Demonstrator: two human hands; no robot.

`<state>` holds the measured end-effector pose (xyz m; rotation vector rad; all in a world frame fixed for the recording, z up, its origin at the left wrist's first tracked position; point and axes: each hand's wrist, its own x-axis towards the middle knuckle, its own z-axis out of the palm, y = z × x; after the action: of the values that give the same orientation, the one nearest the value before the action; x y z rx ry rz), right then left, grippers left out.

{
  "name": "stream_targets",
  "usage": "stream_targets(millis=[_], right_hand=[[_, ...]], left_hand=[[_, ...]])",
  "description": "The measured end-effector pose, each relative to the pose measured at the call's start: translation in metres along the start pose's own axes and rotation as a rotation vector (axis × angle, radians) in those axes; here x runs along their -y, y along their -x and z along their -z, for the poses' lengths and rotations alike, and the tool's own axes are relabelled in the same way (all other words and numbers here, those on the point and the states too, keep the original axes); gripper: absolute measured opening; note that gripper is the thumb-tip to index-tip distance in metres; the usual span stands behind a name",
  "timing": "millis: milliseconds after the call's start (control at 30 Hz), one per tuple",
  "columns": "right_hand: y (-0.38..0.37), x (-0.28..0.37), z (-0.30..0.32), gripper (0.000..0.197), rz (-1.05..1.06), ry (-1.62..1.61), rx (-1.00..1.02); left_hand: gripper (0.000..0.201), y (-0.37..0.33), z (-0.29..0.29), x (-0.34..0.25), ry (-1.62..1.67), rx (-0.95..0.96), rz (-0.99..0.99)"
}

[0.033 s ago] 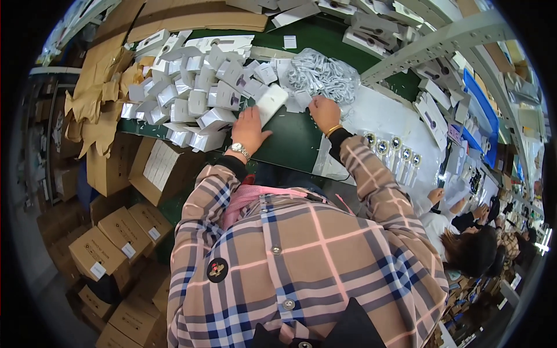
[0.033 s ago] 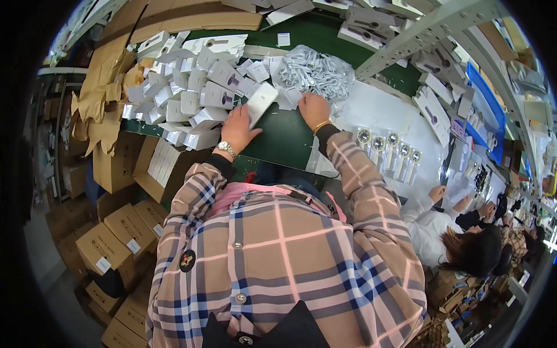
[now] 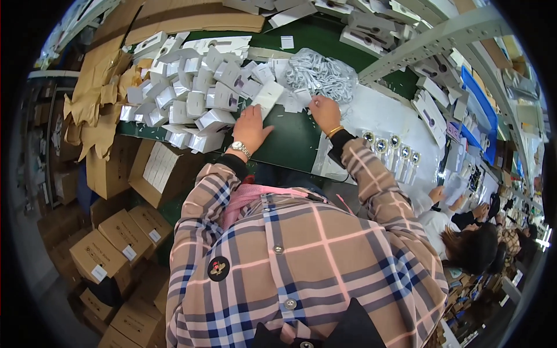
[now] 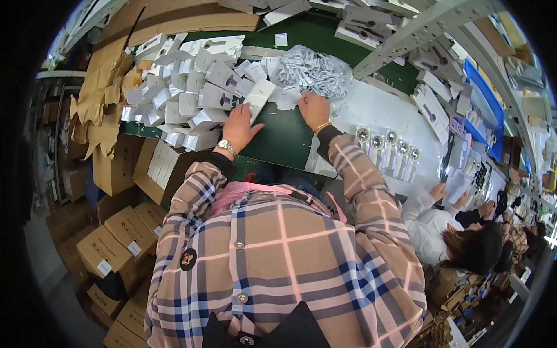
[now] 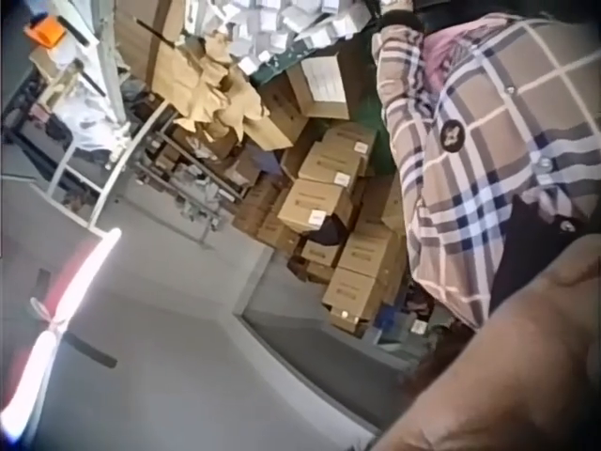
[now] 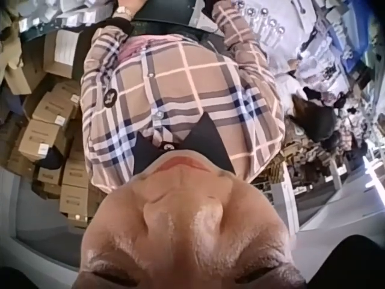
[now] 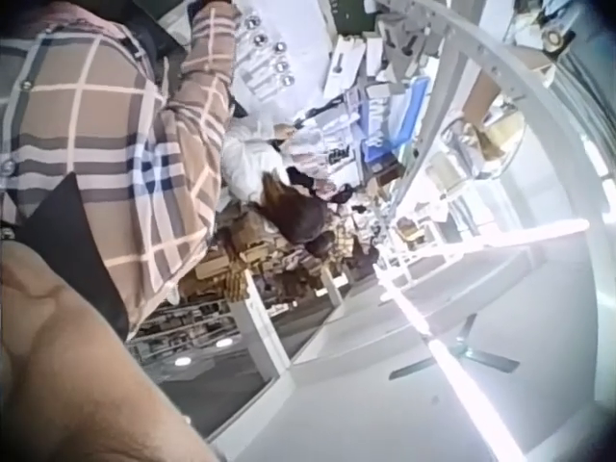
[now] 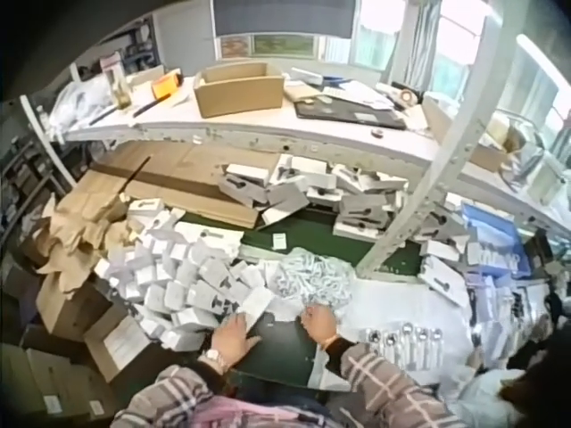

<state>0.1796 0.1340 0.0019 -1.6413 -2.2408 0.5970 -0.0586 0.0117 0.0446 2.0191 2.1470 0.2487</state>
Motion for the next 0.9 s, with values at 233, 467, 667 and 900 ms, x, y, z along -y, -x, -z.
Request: stream_targets(millis=[233,467,667,900], right_hand=[[0.055,0.018,0.070,0.014,-0.405,-1.083,0.267],[0.115,0.011,0.082,0.021,-0.378,-1.108,0.156],[0.182,-0.053,0.063,0.020,-0.547,-1.020,-0.265],[0.223,-0.122,0.061,0.013,-0.442,-0.053,-0.604]], left_hand=[[0.055,-0.041,0.003,-0.054,1.552,0.471,0.326],[0.044,-0.042,0.016,-0.080,1.611,0.780,0.290],[0.036,-0.030,0.011,-0.083,1.615,0.810,0.384],[0.036,-0.016,-0.002,-0.083,1.516,0.872,0.365]])
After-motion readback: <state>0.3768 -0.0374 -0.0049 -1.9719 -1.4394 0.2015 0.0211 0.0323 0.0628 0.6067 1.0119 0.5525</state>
